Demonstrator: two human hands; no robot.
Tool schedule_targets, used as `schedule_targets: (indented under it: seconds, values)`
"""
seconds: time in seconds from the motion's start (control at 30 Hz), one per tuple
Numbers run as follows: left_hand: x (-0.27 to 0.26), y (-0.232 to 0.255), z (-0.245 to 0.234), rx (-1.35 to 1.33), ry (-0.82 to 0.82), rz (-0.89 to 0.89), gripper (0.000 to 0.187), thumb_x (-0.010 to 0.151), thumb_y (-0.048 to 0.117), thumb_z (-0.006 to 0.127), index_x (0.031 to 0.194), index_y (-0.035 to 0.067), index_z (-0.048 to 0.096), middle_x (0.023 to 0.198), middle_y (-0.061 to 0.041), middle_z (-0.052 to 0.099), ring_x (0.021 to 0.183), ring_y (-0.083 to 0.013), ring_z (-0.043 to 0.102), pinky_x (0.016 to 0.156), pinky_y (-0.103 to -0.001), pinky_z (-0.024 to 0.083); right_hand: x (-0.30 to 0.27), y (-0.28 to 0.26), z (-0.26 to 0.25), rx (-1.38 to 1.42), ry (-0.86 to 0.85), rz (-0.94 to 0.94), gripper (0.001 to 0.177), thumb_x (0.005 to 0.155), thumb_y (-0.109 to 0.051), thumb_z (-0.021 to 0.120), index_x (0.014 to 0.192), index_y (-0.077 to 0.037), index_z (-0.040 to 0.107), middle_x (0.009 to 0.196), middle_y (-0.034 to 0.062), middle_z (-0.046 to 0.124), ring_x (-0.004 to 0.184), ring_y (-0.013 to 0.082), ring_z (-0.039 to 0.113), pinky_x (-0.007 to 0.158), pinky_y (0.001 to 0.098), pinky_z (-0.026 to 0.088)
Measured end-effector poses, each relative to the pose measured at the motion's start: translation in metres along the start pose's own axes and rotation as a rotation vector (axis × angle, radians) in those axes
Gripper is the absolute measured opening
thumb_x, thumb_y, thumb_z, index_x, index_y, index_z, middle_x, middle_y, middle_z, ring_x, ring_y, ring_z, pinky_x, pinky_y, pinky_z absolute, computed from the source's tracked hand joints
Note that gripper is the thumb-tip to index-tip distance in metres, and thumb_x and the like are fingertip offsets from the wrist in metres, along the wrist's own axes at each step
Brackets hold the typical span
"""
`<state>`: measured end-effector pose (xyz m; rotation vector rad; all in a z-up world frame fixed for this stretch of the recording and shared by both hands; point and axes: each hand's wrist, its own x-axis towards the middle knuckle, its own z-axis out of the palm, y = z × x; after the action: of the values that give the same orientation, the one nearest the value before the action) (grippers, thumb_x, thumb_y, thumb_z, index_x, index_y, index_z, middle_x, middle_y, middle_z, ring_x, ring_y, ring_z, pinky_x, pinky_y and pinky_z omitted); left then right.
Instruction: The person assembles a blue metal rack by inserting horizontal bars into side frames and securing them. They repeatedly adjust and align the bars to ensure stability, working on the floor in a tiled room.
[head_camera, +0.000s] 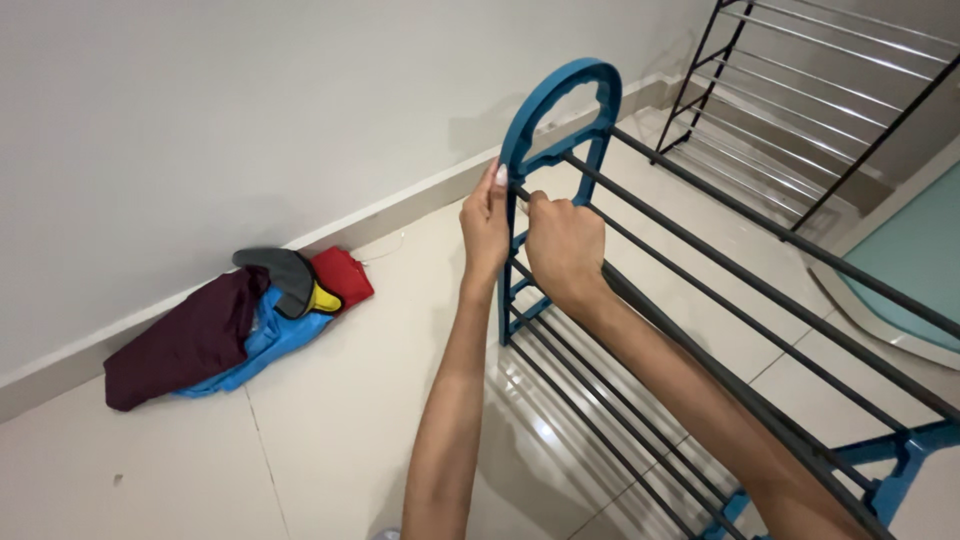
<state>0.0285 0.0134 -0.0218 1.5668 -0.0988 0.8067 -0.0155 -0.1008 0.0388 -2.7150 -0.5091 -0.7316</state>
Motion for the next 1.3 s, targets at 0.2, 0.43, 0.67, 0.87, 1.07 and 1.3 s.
schedule_targets:
  seconds: [0.2, 0.43, 0.67, 0.87, 1.07, 1.3]
  values:
    - [-0.003, 0.019, -0.001, 0.051, 0.007, -0.133, 0.048, 0.103, 0.035, 0.061, 0.138, 0.003, 0.065, 0.097, -0.012, 0.075, 0.088, -0.0127, 0.062, 0.082, -0.028, 0.053, 0.005, 0.002, 0.0, 0.019, 0.023, -0.036, 0.02, 0.098, -0.017, 0.06, 0.085, -0.005, 0.07, 0.072, 0.0199, 0.071, 0.067, 0.0375, 0.072, 0.061, 0.0486, 0.056]
    - [0.001, 0.023, 0.0, 0.01, 0.019, -0.052, 0.042, 0.1, 0.026, 0.061, 0.136, 0.004, 0.063, 0.109, -0.013, 0.077, 0.097, -0.0166, 0.073, 0.085, -0.031, 0.058, 0.005, 0.014, 0.01, 0.015, 0.124, -0.144, 0.018, 0.096, -0.015, 0.06, 0.083, -0.005, 0.068, 0.068, 0.0155, 0.07, 0.062, 0.0342, 0.071, 0.057, 0.0461, 0.055]
    - [-0.024, 0.034, -0.001, 0.532, 0.155, 0.351, 0.042, 0.105, 0.016, 0.055, 0.146, 0.008, 0.05, 0.143, -0.016, 0.053, 0.123, -0.0344, 0.059, 0.099, -0.042, 0.05, 0.007, 0.019, 0.018, -0.006, 0.143, -0.303, 0.008, 0.09, -0.012, 0.063, 0.089, -0.005, 0.068, 0.07, 0.0137, 0.07, 0.061, 0.0314, 0.071, 0.054, 0.0429, 0.055]
    - [-0.025, 0.041, -0.033, 0.861, -0.04, 0.725, 0.035, 0.099, 0.012, 0.059, 0.135, 0.012, 0.06, 0.129, -0.003, 0.063, 0.123, -0.0219, 0.062, 0.108, -0.039, 0.044, 0.002, 0.022, 0.008, -0.021, 0.087, -0.468, 0.014, 0.086, -0.012, 0.067, 0.098, -0.003, 0.067, 0.079, 0.0108, 0.07, 0.064, 0.0308, 0.07, 0.055, 0.0415, 0.055]
    - [-0.018, 0.056, -0.04, 0.996, -0.16, 0.734, 0.02, 0.097, 0.027, 0.065, 0.104, 0.008, 0.068, 0.103, -0.005, 0.067, 0.104, -0.021, 0.062, 0.097, -0.046, 0.04, -0.029, 0.046, -0.027, 0.04, 0.209, -0.469, 0.015, 0.094, -0.022, 0.07, 0.097, -0.008, 0.069, 0.083, 0.0066, 0.069, 0.067, 0.0269, 0.07, 0.054, 0.0388, 0.053]
    - [-0.035, 0.067, -0.002, 0.785, -0.222, 0.745, 0.019, 0.099, 0.024, 0.061, 0.093, 0.008, 0.071, 0.094, -0.007, 0.068, 0.095, -0.0247, 0.063, 0.098, -0.047, 0.045, -0.08, 0.076, -0.062, -0.152, 0.404, -0.147, 0.036, 0.086, -0.043, 0.078, 0.074, -0.01, 0.07, 0.073, 0.004, 0.061, 0.064, 0.0244, 0.064, 0.054, 0.039, 0.046]
